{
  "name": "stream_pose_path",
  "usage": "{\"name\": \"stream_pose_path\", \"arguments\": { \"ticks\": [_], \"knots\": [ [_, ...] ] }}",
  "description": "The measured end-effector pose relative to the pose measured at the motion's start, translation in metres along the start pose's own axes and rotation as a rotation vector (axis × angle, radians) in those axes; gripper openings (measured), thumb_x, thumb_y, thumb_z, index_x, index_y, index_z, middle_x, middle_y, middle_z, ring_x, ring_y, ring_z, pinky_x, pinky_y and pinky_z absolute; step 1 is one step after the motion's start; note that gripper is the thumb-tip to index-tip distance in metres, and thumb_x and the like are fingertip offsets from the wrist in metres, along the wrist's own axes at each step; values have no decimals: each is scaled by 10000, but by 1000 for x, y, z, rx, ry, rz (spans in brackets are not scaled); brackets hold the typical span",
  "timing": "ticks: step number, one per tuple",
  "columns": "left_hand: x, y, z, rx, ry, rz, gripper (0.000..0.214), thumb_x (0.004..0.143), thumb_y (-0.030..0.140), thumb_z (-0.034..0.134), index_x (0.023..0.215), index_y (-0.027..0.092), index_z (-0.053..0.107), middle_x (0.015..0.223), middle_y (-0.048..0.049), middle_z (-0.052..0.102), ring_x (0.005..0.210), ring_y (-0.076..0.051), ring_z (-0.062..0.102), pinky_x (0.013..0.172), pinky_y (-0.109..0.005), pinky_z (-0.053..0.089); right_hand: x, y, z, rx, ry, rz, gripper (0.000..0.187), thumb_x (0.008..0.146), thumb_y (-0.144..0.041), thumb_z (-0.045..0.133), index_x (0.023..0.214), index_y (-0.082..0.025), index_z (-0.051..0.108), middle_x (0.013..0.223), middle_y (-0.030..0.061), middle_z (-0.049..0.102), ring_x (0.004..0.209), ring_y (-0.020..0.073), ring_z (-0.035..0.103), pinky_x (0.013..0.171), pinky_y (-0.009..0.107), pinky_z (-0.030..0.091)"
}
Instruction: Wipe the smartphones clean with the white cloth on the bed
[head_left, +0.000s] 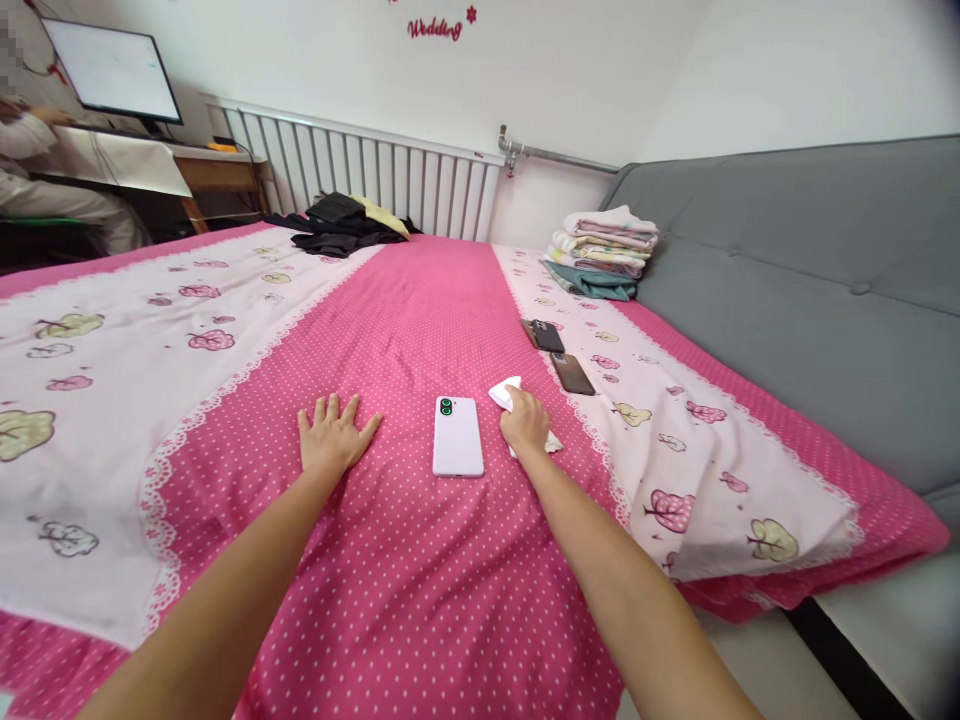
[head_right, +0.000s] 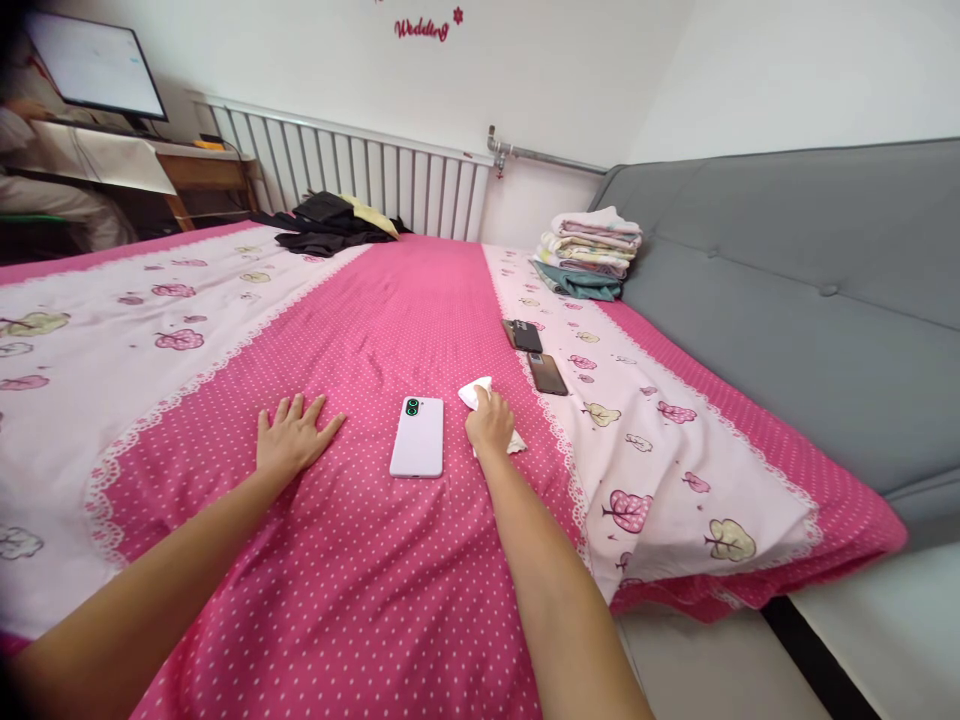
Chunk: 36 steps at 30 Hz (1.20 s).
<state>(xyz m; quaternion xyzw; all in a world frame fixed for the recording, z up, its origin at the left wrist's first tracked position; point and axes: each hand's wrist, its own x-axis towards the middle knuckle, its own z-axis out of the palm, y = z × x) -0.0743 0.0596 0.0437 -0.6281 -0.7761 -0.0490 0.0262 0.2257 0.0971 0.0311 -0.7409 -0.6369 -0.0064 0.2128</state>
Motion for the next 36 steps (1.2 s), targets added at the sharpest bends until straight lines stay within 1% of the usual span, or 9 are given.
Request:
{"name": "stream_pose_path", "arguments": {
  "ticks": [8, 14, 36],
  "knots": [
    [-1, 0, -1, -2, -1, -5, 806, 849, 684, 115, 1471, 193, 261, 1549, -143, 226, 1427, -333, 164, 1135, -547, 104, 1, 1, 2, 8, 3, 0, 511, 851, -125, 416, 1339, -264, 488, 1198, 76, 572, 1063, 225, 509, 876, 317, 359],
    [-1, 1, -2, -2, -2, 0, 802, 853, 682, 118, 1472, 190, 255, 1548, -151, 224, 1425, -338, 167, 1132, -551, 109, 0, 0, 0, 12, 7, -2, 500, 856, -131, 430, 1334, -264, 493, 1189, 72, 578, 1066, 221, 511, 879, 312, 358],
    [1, 0, 1, 5, 1, -6, 795, 853, 683, 123, 1473, 202, 250, 1551, -138, 223, 1425, -337, 170, 1132, -550, 112, 0, 0, 1, 17, 9, -2, 500, 856, -131, 424, 1333, -262, 499, 1180, 74, 581, 1069, 220, 508, 894, 314, 357]
  ]
}}
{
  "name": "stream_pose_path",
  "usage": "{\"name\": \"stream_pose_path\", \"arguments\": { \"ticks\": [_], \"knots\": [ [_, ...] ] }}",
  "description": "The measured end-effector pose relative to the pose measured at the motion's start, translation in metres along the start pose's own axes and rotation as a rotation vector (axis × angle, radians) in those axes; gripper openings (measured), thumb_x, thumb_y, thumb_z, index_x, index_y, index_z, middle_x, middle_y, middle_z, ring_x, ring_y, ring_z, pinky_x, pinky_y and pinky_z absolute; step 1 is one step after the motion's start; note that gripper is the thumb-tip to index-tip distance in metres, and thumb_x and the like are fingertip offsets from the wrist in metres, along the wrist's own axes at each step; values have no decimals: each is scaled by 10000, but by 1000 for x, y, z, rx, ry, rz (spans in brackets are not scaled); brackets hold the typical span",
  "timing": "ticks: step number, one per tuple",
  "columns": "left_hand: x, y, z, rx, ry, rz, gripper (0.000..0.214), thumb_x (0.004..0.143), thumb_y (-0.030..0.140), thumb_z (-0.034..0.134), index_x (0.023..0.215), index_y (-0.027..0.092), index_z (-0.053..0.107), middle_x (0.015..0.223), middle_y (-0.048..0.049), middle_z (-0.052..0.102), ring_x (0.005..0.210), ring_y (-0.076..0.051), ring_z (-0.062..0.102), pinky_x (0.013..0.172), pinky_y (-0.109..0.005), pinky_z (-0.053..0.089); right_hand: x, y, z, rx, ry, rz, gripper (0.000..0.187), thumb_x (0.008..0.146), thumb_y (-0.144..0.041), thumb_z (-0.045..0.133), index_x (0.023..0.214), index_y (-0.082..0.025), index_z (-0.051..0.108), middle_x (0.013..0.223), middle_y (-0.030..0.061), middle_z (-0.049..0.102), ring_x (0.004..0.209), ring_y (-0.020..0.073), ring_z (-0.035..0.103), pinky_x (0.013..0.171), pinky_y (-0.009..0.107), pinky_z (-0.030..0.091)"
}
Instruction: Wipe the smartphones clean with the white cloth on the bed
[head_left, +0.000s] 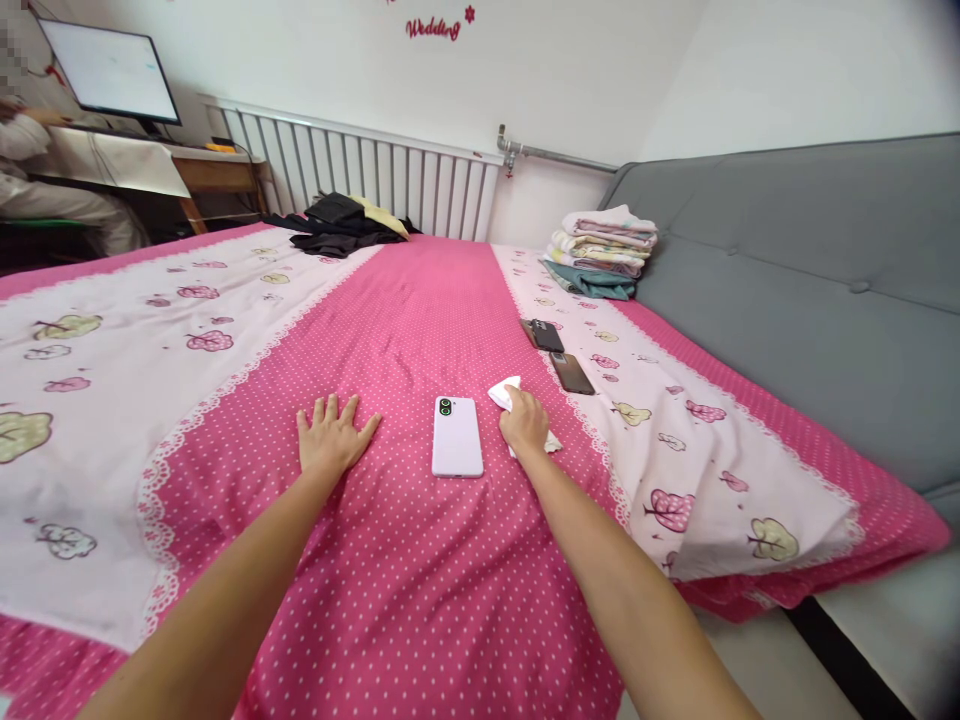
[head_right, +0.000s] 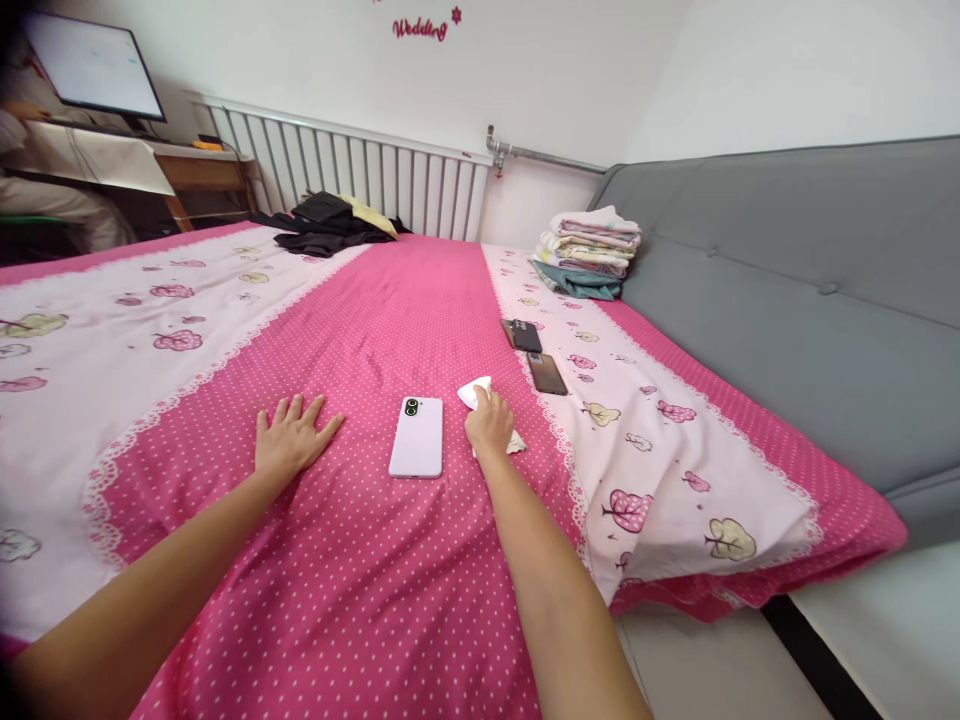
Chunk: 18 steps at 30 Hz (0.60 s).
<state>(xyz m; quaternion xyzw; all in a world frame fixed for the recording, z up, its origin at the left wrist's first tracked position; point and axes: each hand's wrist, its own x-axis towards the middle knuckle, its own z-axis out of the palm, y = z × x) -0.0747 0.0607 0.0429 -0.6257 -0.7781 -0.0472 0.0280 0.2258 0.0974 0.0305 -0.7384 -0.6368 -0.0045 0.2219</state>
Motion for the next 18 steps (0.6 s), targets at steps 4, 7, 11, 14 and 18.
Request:
{"name": "stream_pose_path", "arguments": {
  "ticks": [4, 7, 11, 14, 18],
  "knots": [
    [-1, 1, -2, 1, -2, 0, 795, 853, 681, 125, 1471, 199, 258, 1549, -143, 225, 1425, -337, 168, 1134, -543, 109, 0, 0, 0, 2, 3, 0, 505, 849, -133, 430, 1333, -261, 498, 1186, 75, 579, 1065, 226, 508, 889, 320, 359],
    [-1, 2, -4, 3, -6, 1, 791, 855, 674, 130, 1473, 195, 250, 1549, -141, 227, 1425, -338, 168, 1132, -546, 111, 0, 0, 0, 2, 3, 1, 506, 848, -135, 434, 1333, -264, 499, 1190, 73, 579, 1065, 228, 511, 887, 318, 360],
    [-2, 3, -5, 5, -8, -2, 794, 855, 674, 122, 1474, 193, 248, 1551, -140, 221, 1426, -337, 163, 1133, -545, 108, 0, 0, 1, 0, 4, 0, 502, 851, -133, 429, 1328, -269, 505, 1182, 70, 584, 1061, 226, 515, 885, 315, 364],
    [-2, 3, -5, 5, -13, 0, 793, 857, 673, 118, 1474, 192, 246, 1551, -149, 216, 1427, -337, 161, 1134, -547, 104, 0, 0, 0, -2, 8, 1, 504, 851, -126, 424, 1326, -272, 504, 1184, 67, 584, 1060, 224, 515, 886, 317, 364],
    [-2, 3, -4, 5, -17, 2, 794, 857, 675, 112, 1476, 194, 241, 1552, -151, 209, 1429, -337, 152, 1134, -548, 101, 0, 0, 0, -4, 5, 1, 505, 848, -127, 430, 1328, -267, 501, 1190, 67, 583, 1058, 222, 515, 888, 317, 363]
  ]
}}
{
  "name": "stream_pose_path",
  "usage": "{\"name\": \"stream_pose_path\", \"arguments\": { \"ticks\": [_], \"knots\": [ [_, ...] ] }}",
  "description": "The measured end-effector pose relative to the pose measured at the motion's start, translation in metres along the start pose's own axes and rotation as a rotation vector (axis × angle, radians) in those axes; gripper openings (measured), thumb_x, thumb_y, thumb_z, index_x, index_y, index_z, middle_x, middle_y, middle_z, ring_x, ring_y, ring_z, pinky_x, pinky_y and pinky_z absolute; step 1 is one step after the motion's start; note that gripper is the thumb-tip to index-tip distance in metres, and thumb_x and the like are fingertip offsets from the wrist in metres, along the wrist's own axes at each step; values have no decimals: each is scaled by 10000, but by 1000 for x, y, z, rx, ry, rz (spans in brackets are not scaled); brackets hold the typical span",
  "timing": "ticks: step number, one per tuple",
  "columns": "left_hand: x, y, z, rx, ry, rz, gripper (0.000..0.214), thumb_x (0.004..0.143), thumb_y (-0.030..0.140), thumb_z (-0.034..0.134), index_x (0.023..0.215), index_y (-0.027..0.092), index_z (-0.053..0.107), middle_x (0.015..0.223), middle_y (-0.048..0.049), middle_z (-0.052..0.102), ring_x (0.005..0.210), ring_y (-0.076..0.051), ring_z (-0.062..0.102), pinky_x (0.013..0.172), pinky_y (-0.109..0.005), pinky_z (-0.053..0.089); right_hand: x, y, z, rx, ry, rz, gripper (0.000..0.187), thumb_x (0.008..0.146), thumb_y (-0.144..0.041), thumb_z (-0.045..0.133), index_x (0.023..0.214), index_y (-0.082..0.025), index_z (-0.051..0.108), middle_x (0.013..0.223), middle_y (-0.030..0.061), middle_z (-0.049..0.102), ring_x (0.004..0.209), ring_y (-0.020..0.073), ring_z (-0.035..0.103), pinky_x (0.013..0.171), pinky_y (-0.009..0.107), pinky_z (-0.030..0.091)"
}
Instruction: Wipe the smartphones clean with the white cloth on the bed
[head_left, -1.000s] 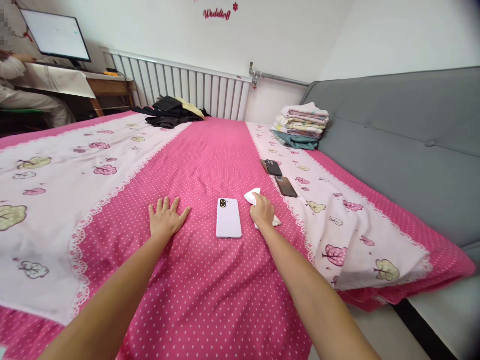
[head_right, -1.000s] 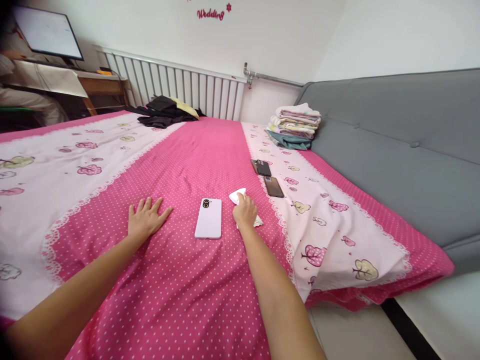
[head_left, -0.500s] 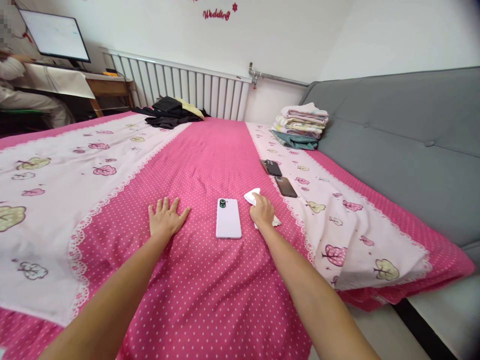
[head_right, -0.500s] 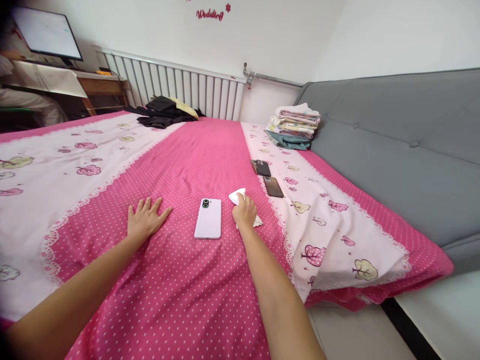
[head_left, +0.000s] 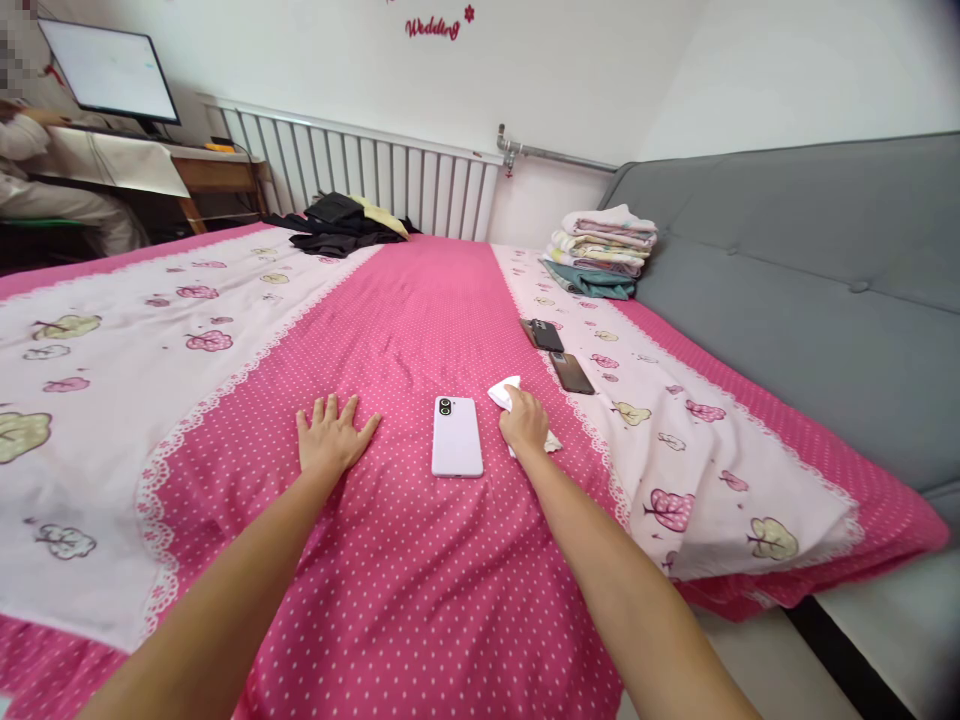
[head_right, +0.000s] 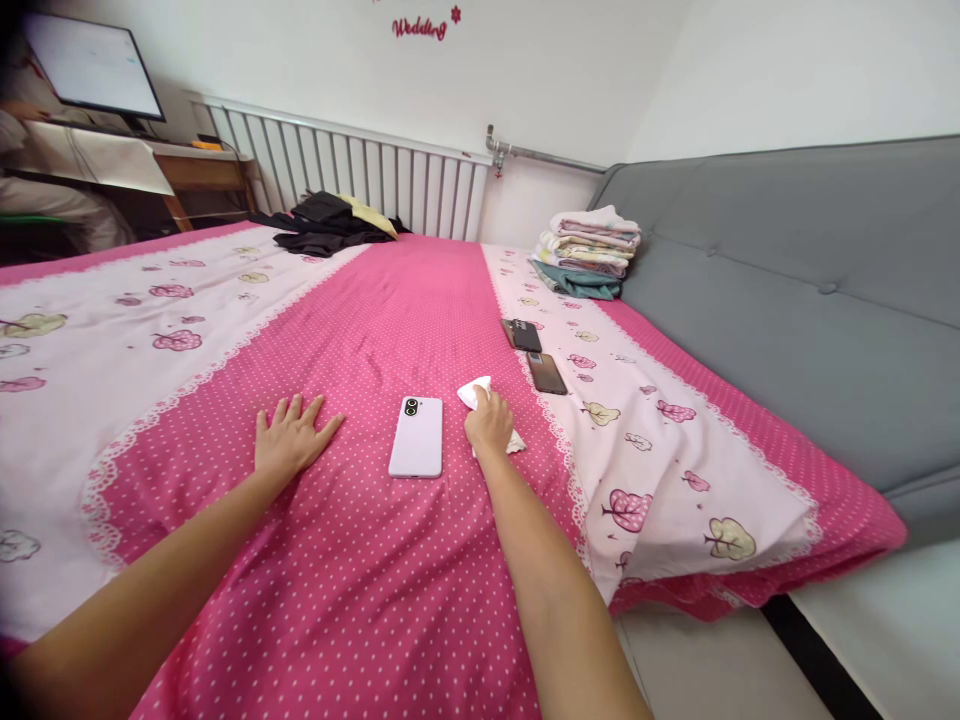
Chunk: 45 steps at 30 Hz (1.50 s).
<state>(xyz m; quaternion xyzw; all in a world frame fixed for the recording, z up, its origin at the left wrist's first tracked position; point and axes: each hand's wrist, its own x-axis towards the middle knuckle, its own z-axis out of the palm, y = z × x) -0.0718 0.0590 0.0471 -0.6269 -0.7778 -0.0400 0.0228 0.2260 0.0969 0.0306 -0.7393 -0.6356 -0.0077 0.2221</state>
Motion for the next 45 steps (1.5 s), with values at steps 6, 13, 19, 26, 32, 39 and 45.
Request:
{"name": "stream_pose_path", "arguments": {
  "ticks": [6, 13, 19, 26, 32, 39, 45],
  "knots": [
    [0, -1, 1, -2, 5, 1, 799, 856, 678, 109, 1476, 192, 241, 1551, -154, 213, 1427, -339, 157, 1135, -547, 101, 1, 0, 1, -4, -7, 2, 510, 848, -130, 430, 1332, -275, 494, 1198, 65, 578, 1068, 220, 508, 895, 318, 359],
    [1, -2, 2, -3, 10, 1, 805, 851, 684, 104, 1475, 195, 247, 1552, -143, 213, 1426, -339, 163, 1134, -552, 106, 1, 0, 0, -2, -14, 3, 505, 852, -133, 431, 1336, -264, 493, 1198, 74, 574, 1073, 224, 506, 892, 318, 358],
    [1, -2, 2, -3, 9, 0, 812, 847, 686, 101, 1473, 192, 252, 1551, -142, 217, 1427, -337, 161, 1135, -546, 105, 0, -1, -1, 2, -13, 0, 505, 852, -128, 430, 1336, -259, 495, 1200, 76, 574, 1071, 222, 507, 897, 316, 354],
    [1, -2, 3, -4, 9, 2, 800, 853, 678, 105, 1475, 194, 243, 1552, -150, 210, 1428, -336, 158, 1133, -552, 101, -1, -2, -4, -1, -9, -2, 502, 851, -129, 430, 1332, -258, 495, 1199, 69, 576, 1062, 223, 511, 886, 315, 357],
    [1, -2, 2, -3, 10, 1, 802, 852, 682, 107, 1475, 196, 246, 1553, -149, 209, 1428, -337, 158, 1133, -552, 102, 0, -1, -1, -3, -9, -5, 502, 856, -126, 427, 1335, -261, 487, 1191, 75, 575, 1064, 220, 509, 888, 315, 355],
    [1, -2, 3, -5, 12, 3, 815, 846, 688, 93, 1477, 193, 240, 1554, -141, 209, 1429, -334, 155, 1134, -551, 101, 0, 0, 0, 0, -4, -8, 504, 850, -128, 435, 1333, -262, 491, 1199, 75, 576, 1064, 222, 507, 895, 318, 353],
    [1, -2, 2, -5, 12, 3, 806, 850, 683, 105, 1474, 193, 251, 1551, -148, 214, 1427, -339, 160, 1133, -550, 108, 0, 1, 1, -2, 6, -7, 498, 849, -135, 431, 1325, -266, 499, 1197, 68, 576, 1057, 226, 511, 885, 320, 361]
  ]
}}
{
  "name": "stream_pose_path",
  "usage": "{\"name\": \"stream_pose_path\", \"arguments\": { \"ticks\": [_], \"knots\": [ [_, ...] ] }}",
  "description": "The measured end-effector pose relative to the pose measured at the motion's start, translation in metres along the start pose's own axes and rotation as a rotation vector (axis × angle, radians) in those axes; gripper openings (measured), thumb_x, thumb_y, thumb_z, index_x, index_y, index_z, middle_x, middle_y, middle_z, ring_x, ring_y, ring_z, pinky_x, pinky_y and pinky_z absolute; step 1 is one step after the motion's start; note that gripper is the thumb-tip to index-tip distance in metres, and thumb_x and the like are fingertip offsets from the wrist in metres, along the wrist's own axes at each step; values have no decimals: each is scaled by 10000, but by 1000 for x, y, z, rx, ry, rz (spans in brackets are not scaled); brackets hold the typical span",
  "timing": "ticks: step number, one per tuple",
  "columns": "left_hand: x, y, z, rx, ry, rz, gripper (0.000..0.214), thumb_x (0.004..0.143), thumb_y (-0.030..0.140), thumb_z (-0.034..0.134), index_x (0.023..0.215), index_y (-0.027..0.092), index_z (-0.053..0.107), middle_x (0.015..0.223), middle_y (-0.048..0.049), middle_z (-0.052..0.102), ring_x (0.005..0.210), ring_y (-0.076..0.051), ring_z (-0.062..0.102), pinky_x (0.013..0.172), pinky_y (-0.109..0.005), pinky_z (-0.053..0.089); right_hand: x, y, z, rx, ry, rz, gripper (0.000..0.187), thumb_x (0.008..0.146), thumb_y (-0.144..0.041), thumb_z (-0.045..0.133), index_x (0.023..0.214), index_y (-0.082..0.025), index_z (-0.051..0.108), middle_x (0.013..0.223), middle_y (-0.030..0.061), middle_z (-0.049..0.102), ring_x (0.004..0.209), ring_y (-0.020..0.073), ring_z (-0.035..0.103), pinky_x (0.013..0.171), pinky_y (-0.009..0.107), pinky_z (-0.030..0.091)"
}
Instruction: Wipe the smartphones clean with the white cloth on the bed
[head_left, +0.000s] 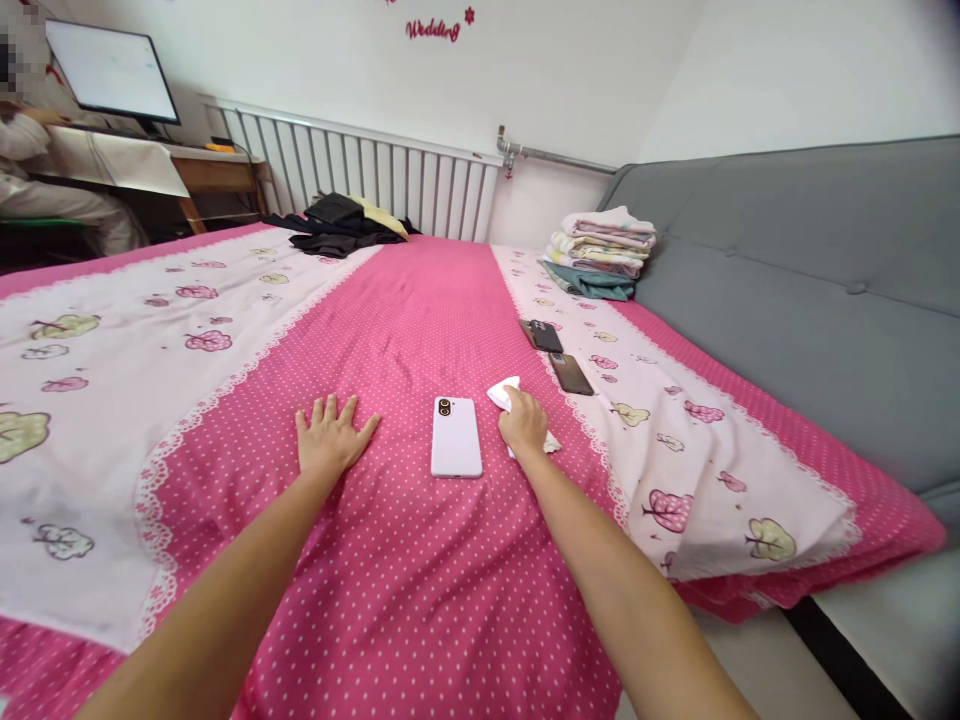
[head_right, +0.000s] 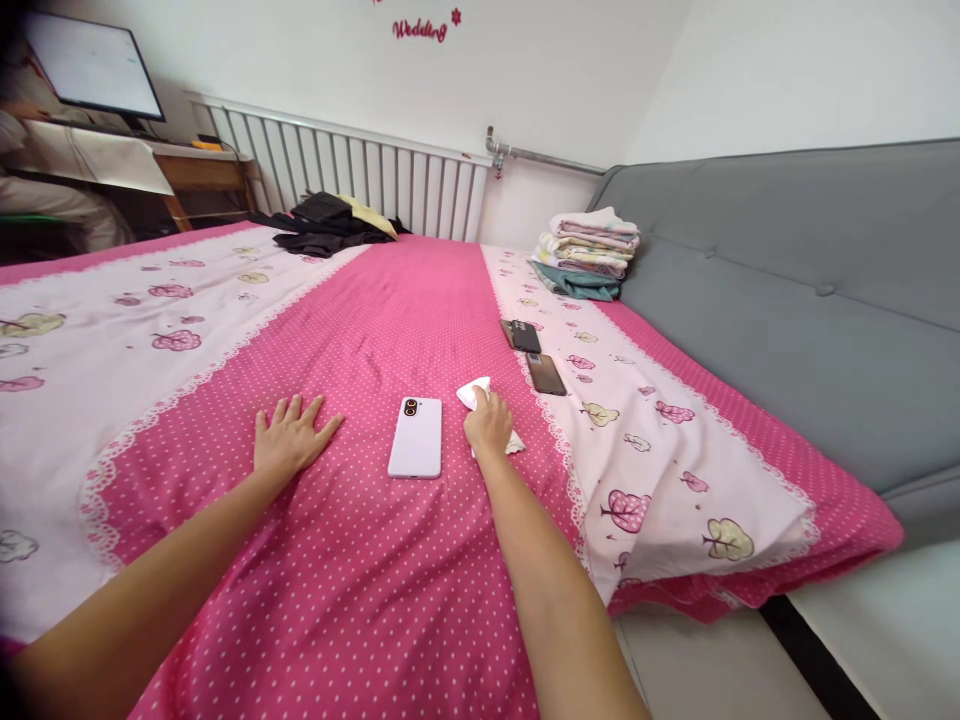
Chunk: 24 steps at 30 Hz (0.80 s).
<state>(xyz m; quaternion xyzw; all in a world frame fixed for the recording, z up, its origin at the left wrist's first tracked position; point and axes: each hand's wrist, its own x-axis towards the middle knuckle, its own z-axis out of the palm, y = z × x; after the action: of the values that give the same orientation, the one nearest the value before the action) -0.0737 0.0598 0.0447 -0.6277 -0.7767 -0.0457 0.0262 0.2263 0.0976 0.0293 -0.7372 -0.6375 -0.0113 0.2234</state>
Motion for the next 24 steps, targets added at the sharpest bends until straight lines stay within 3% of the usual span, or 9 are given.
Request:
{"name": "stream_pose_path", "arguments": {
  "ticks": [24],
  "knots": [
    [0, 0, 1, -6, 2, 3, 807, 851, 686, 111, 1474, 192, 247, 1550, -153, 213, 1425, -342, 165, 1132, -553, 101, 0, 0, 0, 8, -3, -3, 503, 849, -130, 428, 1330, -260, 496, 1180, 74, 582, 1085, 220, 501, 912, 314, 354]
  ]
}}
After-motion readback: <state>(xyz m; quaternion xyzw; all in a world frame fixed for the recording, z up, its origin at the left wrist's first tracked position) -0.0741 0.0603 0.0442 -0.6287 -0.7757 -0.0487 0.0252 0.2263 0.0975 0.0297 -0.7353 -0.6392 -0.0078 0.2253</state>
